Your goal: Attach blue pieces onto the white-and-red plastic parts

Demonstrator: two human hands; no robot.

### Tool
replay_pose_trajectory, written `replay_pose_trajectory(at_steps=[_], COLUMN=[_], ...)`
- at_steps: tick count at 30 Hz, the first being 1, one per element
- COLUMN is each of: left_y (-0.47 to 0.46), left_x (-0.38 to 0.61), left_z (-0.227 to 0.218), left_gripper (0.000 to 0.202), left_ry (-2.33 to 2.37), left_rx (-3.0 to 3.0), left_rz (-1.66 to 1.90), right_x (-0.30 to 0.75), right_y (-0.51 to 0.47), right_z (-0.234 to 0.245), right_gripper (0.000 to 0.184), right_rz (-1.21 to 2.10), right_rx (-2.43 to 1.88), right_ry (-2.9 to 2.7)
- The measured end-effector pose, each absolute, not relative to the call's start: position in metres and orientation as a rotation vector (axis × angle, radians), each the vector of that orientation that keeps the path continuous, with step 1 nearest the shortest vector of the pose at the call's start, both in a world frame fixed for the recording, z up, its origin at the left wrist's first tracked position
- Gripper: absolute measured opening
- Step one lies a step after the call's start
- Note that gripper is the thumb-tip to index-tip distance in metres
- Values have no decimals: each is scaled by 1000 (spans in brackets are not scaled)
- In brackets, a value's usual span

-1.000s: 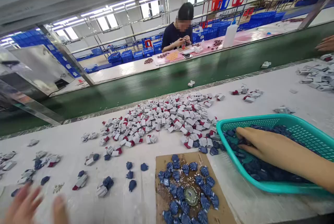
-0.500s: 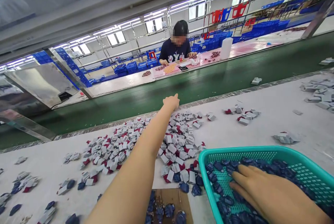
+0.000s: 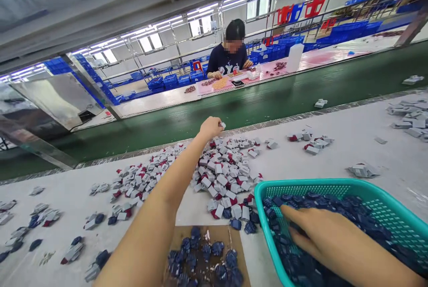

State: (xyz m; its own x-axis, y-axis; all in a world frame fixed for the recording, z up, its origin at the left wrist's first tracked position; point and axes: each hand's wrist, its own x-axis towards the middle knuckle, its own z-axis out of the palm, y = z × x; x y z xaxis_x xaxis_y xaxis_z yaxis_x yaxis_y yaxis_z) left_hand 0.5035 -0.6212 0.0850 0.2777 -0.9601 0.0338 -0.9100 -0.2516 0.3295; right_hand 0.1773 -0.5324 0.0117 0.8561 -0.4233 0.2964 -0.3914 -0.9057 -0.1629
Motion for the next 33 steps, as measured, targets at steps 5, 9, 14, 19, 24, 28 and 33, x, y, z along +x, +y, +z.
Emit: replay_pose_trajectory(at_steps=[5,9,14,19,24,28,33], left_y=[-523,-404,-280,-223,-204,-199,-201], left_x=[508,502,468,429,414,413,409], left_z=[103,102,73,42,26,26,36], left_gripper=[30,24,28,37,54,51,40], left_ry=[-1580,-1386,-728,-241,-100,-140,-122], left_rx=[2000,1876,1651,1513,1375,1299,1238], left_rz=[-347,-447,-636,-660,-945,-1061,-1049], right_x=[169,162,191,238,252,253,257], right_y=[-534,-505,-431,-387,-380,-379,-381], right_z=[36,45,50,42,25,21,25], right_gripper=[12,19,23,15,21,31,33], right_rz=[-548,-665,-720,-669,-695,-511,-426], right_rx=[-2766,-2581,-2372,-2502,-2797,-2882,-2830], right_ry=[706,807,686,209,187,131,132])
